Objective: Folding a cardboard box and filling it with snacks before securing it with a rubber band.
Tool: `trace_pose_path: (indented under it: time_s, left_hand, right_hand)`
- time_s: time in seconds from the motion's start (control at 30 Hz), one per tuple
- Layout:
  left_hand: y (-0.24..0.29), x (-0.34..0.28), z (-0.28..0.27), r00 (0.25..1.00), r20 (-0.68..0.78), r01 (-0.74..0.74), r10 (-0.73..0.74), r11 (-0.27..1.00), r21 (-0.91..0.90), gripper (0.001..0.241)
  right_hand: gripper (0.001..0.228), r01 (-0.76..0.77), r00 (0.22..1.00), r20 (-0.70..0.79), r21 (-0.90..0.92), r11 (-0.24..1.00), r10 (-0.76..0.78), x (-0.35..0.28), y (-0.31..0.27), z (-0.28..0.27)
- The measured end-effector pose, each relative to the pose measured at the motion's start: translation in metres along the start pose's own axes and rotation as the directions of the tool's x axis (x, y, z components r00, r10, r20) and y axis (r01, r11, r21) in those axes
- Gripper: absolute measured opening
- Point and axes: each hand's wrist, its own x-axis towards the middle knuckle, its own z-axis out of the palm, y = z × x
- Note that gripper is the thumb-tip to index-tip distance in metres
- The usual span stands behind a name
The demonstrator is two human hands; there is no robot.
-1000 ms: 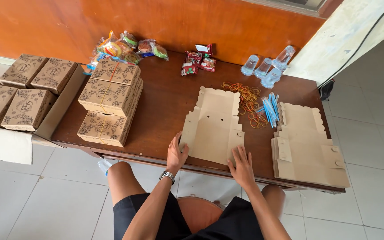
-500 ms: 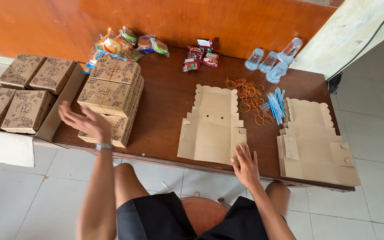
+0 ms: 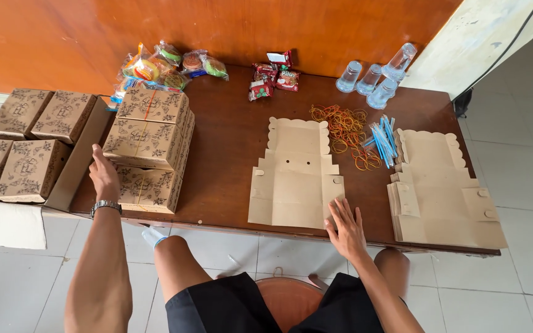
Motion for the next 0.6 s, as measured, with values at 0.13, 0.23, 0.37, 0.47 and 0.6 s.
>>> trace_pose_path:
  time_s: [0.13,0.23,0.37,0.47,0.6]
  left_hand:
    - [0.026,-0.015,0.002,0.999,0.042,-0.028,0.025,0.998,0.054,0.091]
    - [0.010,-0.007,0.002,0.996,0.052,-0.080,0.074,0.989,0.121,0.082]
    - [-0.007,0.011,0.008,0.989,0.025,-0.147,0.145,0.973,0.178,0.072]
    - [-0.029,0.020,0.017,0.965,0.038,-0.257,0.261,0.896,0.362,0.057]
    - [-0.071,0.058,0.038,0.887,0.093,-0.342,0.453,0.507,0.792,0.031]
  right_hand:
    - [0.054,-0.004,1.000,0.000,-0.002,1.000,0.004,-0.002,-0.001,0.002]
    - [0.054,0.002,1.000,-0.009,-0.013,1.000,-0.002,-0.002,0.000,0.000]
    - [0.054,0.000,1.000,0.005,-0.012,1.000,0.000,0.001,-0.001,0.000]
    - [0.054,-0.008,1.000,0.023,-0.012,1.000,0.008,0.001,0.000,-0.002]
    - [0.053,-0.018,0.999,0.035,-0.016,1.000,0.019,0.001,-0.003,-0.005]
